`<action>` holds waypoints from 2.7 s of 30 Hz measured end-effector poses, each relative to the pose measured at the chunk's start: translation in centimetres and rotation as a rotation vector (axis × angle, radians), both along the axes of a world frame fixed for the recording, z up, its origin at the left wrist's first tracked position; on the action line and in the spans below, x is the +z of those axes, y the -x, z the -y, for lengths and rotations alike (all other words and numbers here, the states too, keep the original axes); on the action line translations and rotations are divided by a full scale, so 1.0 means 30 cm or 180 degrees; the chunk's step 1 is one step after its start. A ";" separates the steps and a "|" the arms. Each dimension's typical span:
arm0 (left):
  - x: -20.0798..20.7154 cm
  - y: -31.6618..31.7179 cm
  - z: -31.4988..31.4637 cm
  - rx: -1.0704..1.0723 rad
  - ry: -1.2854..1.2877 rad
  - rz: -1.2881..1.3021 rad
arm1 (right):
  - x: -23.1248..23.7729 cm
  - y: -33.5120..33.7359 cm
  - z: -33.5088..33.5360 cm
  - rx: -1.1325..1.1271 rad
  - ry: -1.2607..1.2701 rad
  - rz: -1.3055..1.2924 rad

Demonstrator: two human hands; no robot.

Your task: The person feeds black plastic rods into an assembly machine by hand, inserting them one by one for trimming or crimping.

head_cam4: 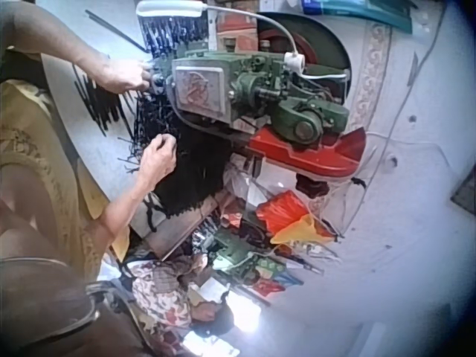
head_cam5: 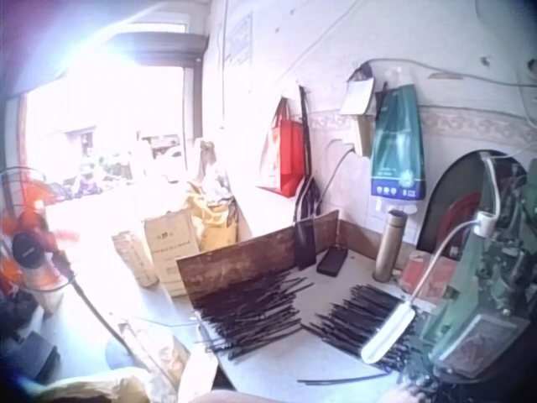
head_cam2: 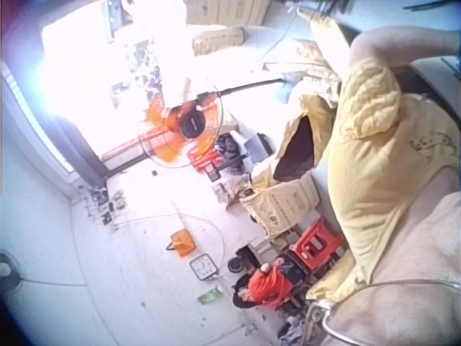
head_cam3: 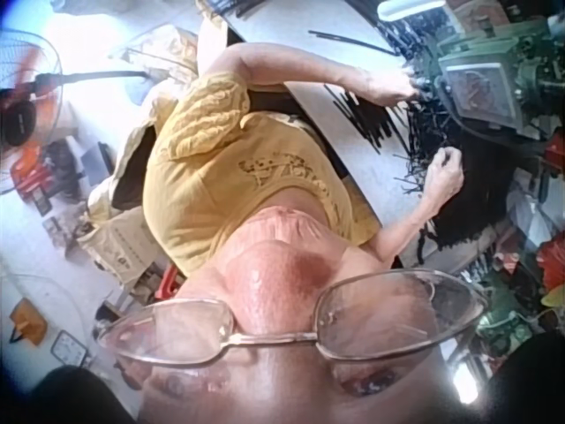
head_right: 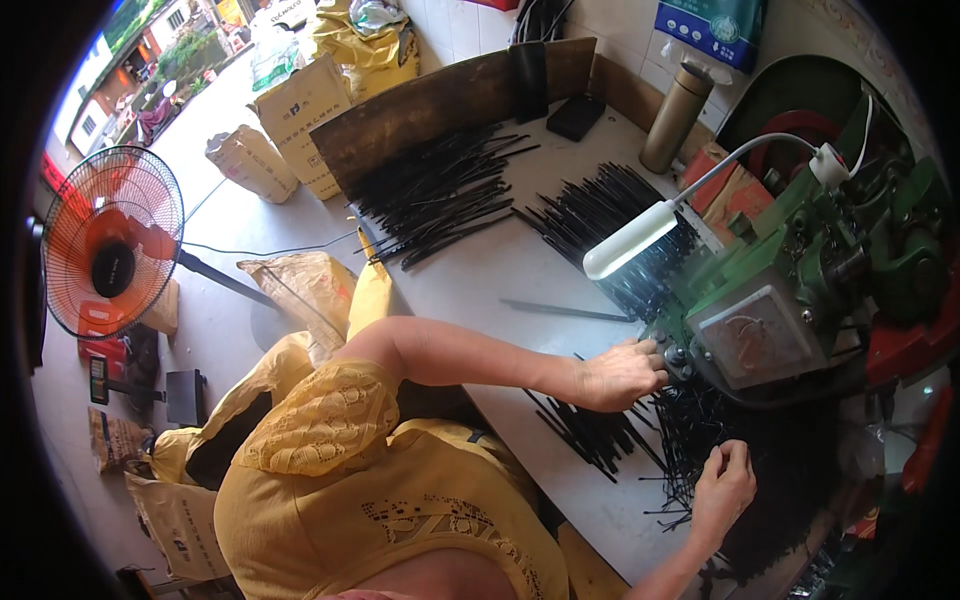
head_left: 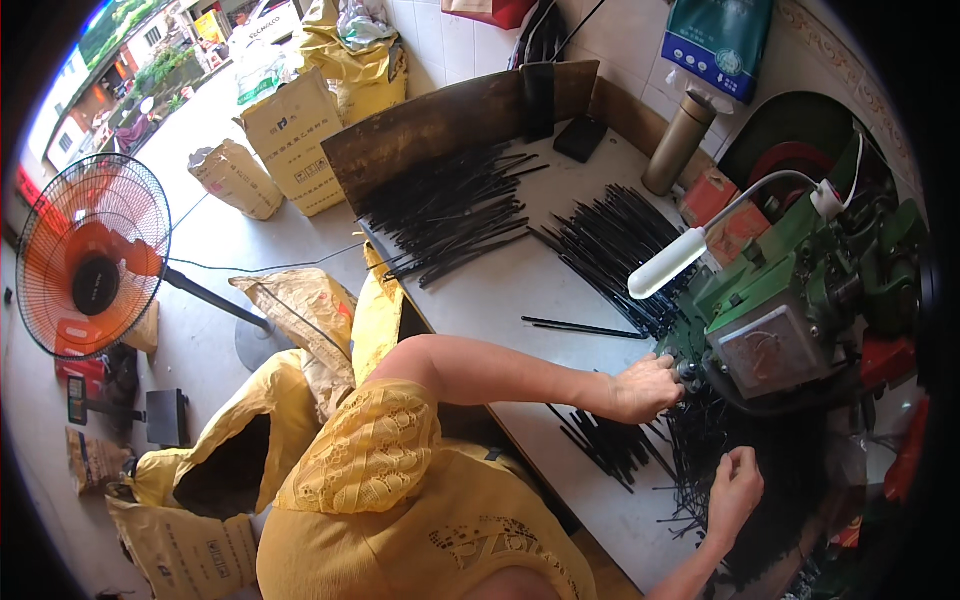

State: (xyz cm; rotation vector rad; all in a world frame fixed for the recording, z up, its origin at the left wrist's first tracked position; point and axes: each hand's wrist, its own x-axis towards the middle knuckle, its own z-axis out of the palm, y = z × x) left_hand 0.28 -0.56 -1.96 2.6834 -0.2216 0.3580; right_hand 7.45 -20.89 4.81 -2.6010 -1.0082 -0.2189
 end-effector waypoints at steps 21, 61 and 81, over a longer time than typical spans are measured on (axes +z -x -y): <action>-0.023 0.002 -0.176 0.0776 0.1110 0.0419 | -0.207 -0.079 -0.195 0.0813 -0.1224 -0.0496; 0.062 0.072 0.018 0.0160 0.1357 -0.0083 | -0.188 -0.062 -0.258 0.0191 -0.2596 -0.3680; 0.038 -0.003 -0.094 0.0825 0.0782 0.0498 | -0.214 -0.067 -0.254 -0.0412 -0.4873 -0.4308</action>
